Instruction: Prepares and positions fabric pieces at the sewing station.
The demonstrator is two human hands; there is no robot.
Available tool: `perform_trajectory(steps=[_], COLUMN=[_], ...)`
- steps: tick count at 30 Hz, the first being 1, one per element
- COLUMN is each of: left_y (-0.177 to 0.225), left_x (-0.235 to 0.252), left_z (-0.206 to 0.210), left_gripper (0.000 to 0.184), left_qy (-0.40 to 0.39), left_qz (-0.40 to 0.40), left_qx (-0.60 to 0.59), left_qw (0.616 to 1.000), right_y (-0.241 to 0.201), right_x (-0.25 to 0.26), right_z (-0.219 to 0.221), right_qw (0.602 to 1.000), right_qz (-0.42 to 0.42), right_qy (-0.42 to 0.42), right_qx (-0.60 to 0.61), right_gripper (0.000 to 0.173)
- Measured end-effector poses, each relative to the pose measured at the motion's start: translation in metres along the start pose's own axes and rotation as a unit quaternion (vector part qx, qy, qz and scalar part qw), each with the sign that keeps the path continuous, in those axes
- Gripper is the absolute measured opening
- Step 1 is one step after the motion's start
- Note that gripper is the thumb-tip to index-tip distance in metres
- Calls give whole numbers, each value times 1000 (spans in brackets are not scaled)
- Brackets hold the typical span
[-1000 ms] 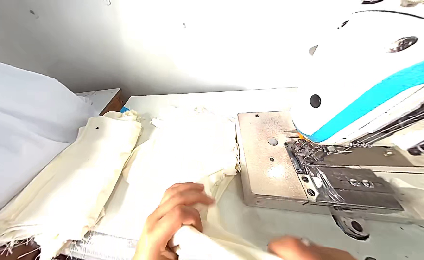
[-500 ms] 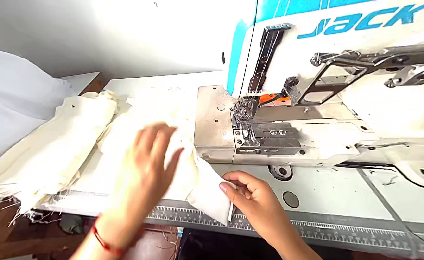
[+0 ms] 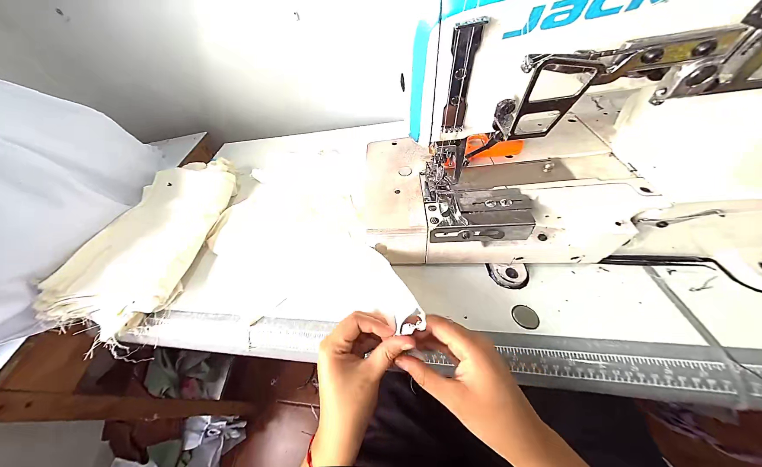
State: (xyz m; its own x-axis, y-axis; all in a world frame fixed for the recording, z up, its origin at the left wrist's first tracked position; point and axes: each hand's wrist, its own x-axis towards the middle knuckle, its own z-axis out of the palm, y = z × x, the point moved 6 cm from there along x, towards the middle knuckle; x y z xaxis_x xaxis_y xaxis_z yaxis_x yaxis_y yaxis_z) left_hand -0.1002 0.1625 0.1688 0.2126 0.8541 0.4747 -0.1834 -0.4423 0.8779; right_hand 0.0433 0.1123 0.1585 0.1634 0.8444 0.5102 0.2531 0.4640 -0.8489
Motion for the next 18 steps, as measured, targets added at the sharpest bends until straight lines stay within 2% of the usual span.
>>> perform_trajectory(steps=[2,5,10,12,15,18], left_y=[-1,4,9,11,19,20], left_x=[5,4,-8,-6,-2,4], left_z=[0,1,6,8,15,14], left_gripper=[8,7,16,22,18,15], left_qy=[-5,-21,-48,-44,-44,-27], left_qz=[-25,-17,-12,9,63,73], left_qx=[-44,-22,45,114,219,230], left_qw=[999,999,998,992,973,970], right_y=[-4,-4,-2,-2,-6,-9], right_x=[-1,1,3,4,6,4], right_z=[0,-7,-7,-7,-12,-19], right_qw=[1000,991,935,942,986,994], right_qz=[12,92,251,241,135,102], right_qy=[11,17,-23,-32,-13,17], right_qx=[4,91,250,230,96,45], right_gripper=[17,10,7,10,10,7])
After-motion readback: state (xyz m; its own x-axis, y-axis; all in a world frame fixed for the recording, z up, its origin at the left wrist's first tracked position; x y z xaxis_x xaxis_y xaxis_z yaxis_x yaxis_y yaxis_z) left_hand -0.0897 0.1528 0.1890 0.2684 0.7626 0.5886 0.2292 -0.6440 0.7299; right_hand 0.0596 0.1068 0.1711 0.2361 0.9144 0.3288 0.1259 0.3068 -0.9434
